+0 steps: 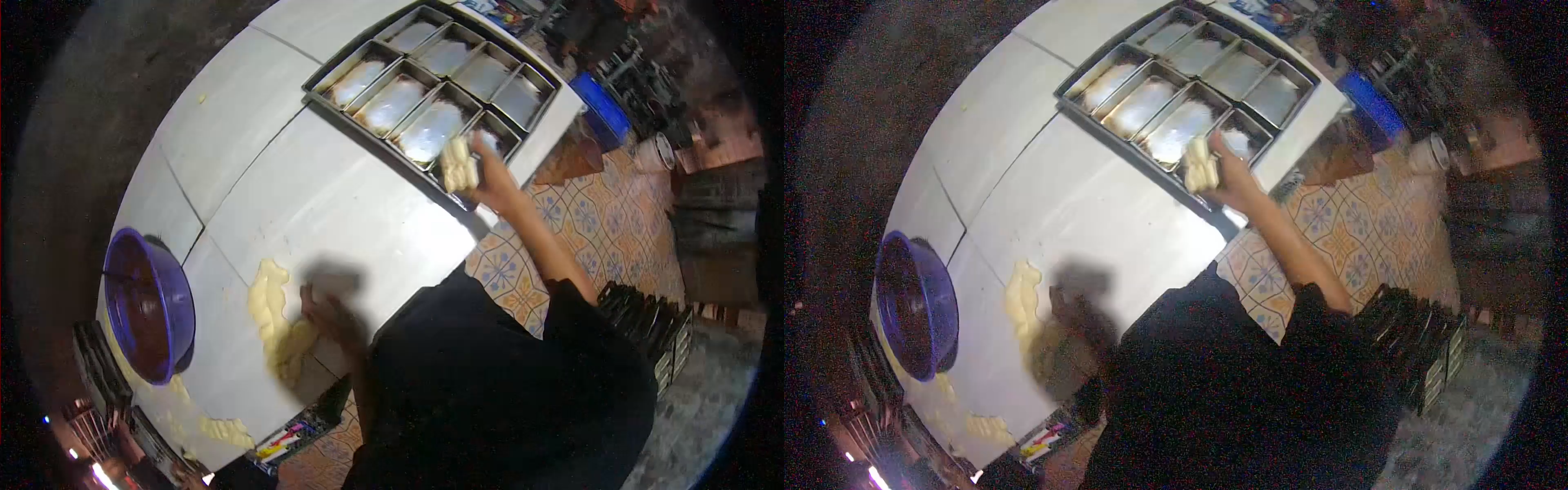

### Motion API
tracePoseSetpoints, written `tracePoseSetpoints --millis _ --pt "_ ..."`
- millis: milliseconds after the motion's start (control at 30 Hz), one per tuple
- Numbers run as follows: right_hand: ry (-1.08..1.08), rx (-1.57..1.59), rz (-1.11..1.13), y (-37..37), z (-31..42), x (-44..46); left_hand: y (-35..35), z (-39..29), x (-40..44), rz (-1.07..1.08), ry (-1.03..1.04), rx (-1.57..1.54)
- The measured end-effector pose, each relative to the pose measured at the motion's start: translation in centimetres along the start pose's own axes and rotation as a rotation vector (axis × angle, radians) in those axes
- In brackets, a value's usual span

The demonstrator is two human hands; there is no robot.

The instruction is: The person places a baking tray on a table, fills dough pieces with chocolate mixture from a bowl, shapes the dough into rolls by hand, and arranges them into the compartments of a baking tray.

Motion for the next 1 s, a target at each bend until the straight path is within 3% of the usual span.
tracePoseSetpoints --millis 33,67,200,233,300,367,433,533,567,667,700,800,833,867,933,1000 --pt "0.02 -0.117 -0.131 -3.4 0.9 0.7 0.5 0.8 -0.2 -0.003 -0.022 -0.044" --pt "0.629 0.469 -0.253 -4.8 -5.5 0.6 1.3 2.8 -0.8 -0.007 -0.048 -0.086" --pt "0.379 0.052 0.128 -10.6 -11.5 6.4 1.8 3.8 -0.4 0.035 -0.053 -0.034" --pt "0.282 -0.177 0.223 -10.2 -10.7 6.6 1.8 3.9 -0.5 0.036 -0.051 -0.05" --pt "0.208 -0.457 0.201 -11.2 -11.4 6.9 1.7 4.1 -0.7 0.03 -0.058 -0.077" --pt "0.221 -0.516 0.108 -12.5 -12.1 7.7 1.7 4.6 -1.1 0.027 -0.075 -0.098" --pt "0.388 -0.118 -0.211 -11.1 -7.3 4.5 1.8 5.2 -1.6 0.028 -0.092 -0.113" --pt "0.278 -0.966 0.102 -8.2 -2.1 4.9 2.0 5.7 -1.8 0.026 -0.112 -0.124" --pt "0.045 -1.005 0.129 -8.0 -2.3 5.7 2.2 5.8 -1.8 0.023 -0.118 -0.128" --pt "-0.293 -1.155 0.395 -4.8 -2.5 6.1 2.9 6.7 -2.3 0.027 -0.16 -0.161" --pt "-0.494 -1.054 0.445 -3.9 -2.2 5.7 3.2 7.6 -2.6 0.035 -0.175 -0.177" --pt "-0.257 -1.273 0.372 -5.3 -5.7 6.4 4.5 10.1 -4.0 0.083 -0.242 -0.215" --pt "-0.124 -1.217 0.43 -6.3 -7.3 7.0 3.4 8.4 -3.2 0.055 -0.198 -0.192" --pt "-0.379 -1.175 0.527 -6.5 -7.8 7.4 2.3 6.6 -2.4 0.027 -0.175 -0.182" --pt "-0.156 -1.216 0.571 -6.8 -7.9 7.3 0.7 3.6 -1.5 -0.011 -0.127 -0.163" --pt "-0.197 -1.282 0.496 -6.8 -6.5 7.0 2.4 6.4 -2.3 0.009 -0.184 -0.193"
Point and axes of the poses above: each hand's wrist, its own x-axis towards the middle knuckle, its own y-axis out of the palm, z = x × y, the point moved 10 cm from there along x, towards the middle knuckle, and after that the axes turned 1 degree about x, right-handed, at the moved point
